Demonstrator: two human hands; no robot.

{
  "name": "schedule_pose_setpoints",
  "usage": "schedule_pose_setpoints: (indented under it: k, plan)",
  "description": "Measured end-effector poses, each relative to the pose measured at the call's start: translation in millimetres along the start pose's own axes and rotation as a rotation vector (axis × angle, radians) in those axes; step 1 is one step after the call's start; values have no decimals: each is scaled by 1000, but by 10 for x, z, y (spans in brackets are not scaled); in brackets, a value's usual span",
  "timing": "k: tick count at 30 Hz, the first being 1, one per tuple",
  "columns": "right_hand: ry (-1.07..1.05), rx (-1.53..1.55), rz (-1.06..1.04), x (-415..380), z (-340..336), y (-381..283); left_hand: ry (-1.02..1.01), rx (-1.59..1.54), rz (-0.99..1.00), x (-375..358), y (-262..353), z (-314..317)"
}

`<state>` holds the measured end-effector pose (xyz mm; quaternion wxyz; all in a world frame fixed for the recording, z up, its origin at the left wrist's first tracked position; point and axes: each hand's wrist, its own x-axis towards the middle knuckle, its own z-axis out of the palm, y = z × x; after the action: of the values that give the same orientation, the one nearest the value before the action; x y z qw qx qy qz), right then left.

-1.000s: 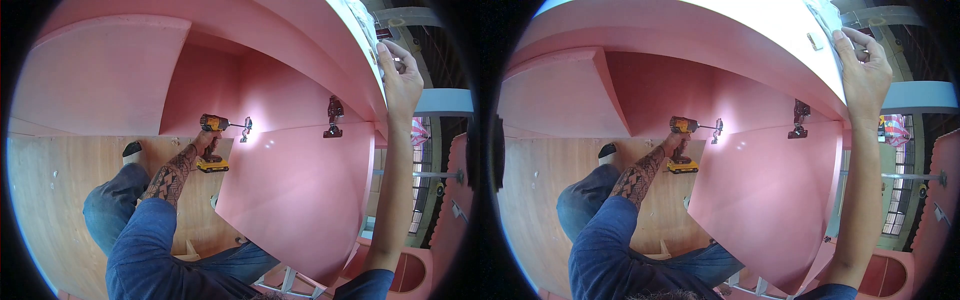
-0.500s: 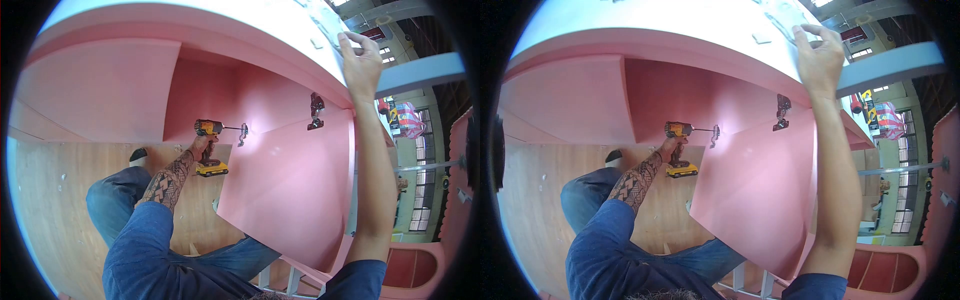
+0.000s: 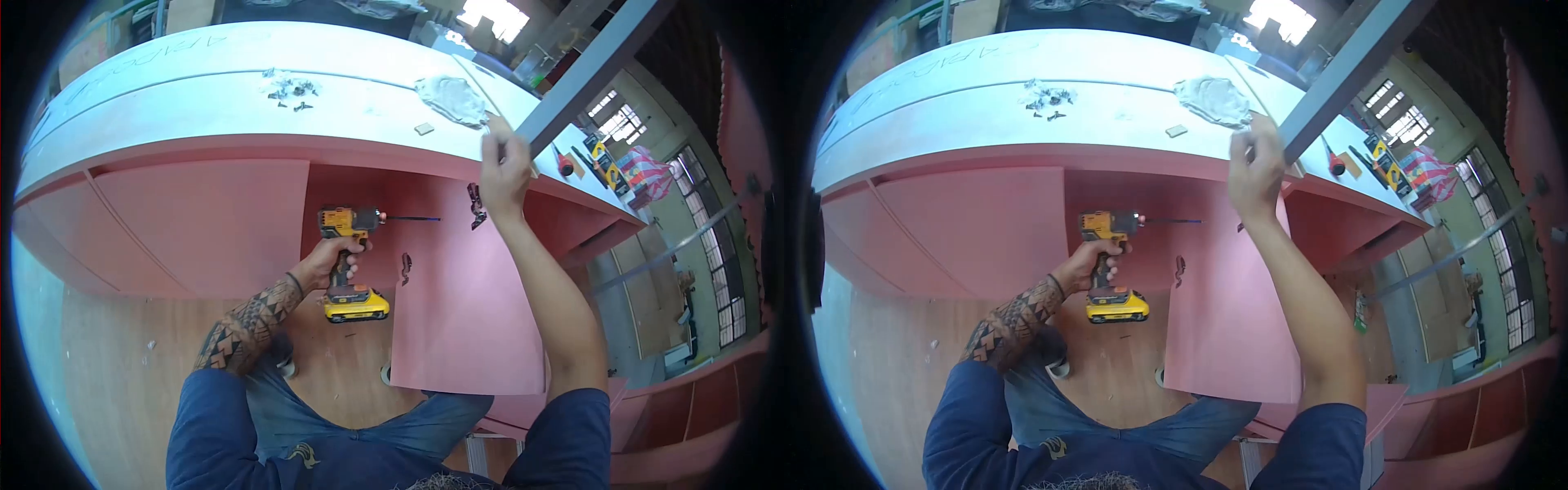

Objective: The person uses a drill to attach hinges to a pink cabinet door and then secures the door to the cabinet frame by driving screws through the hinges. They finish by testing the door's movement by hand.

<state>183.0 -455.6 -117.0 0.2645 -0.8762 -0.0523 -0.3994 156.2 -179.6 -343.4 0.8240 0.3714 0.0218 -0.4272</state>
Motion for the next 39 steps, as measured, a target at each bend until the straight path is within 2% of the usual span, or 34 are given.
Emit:
schedule_pose_setpoints:
  k: [2, 4, 5, 7, 11, 14, 16, 20, 23, 25, 28, 29, 31, 32, 35, 39]
  plan:
    - [-372, -59, -127, -267, -241, 61, -66, -11, 4, -10, 62, -36]
    - [-489, -265, -337, -514, -427, -67, -160, -21, 34, -59, 91, -21]
    - [-492, -279, -343, -585, -463, -78, -168, -44, 29, -88, 99, -14]
    - [-829, -226, -98, -726, -461, 107, -201, -82, 49, -44, -11, -31]
    - [-839, -149, -117, -624, -358, 256, -285, -183, 26, -42, -11, -58]
    - [-880, -163, -46, -516, -375, 258, -306, -153, 45, 36, -56, -106]
    - [-658, -417, -540, -275, -522, 127, -291, -158, 36, 9, 13, -54]
    - [-312, -325, -282, 289, -465, -280, -139, -57, 67, 38, 61, 28]
    - [-302, -187, -250, 563, 11, -59, 39, -7, 88, 244, -34, 105]
    - [-352, -188, -78, 621, 290, 77, 31, -7, 95, 357, -58, 206]
    - [-422, -233, -10, 556, 511, 188, 7, 6, 113, 548, -57, 328]
    - [-401, -274, -77, 518, 557, 257, 33, 20, 155, 593, -48, 395]
    - [-391, -166, 22, 526, 574, 390, 98, 49, 222, 791, -107, 460]
    - [-387, -136, 98, 514, 551, 343, 112, 20, 208, 899, -171, 457]
    - [-390, 9, 157, 510, 534, 376, 143, -15, 117, 995, -200, 532]
    - [-399, 91, 215, 563, 505, 560, 124, -39, 168, 1192, -288, 541]
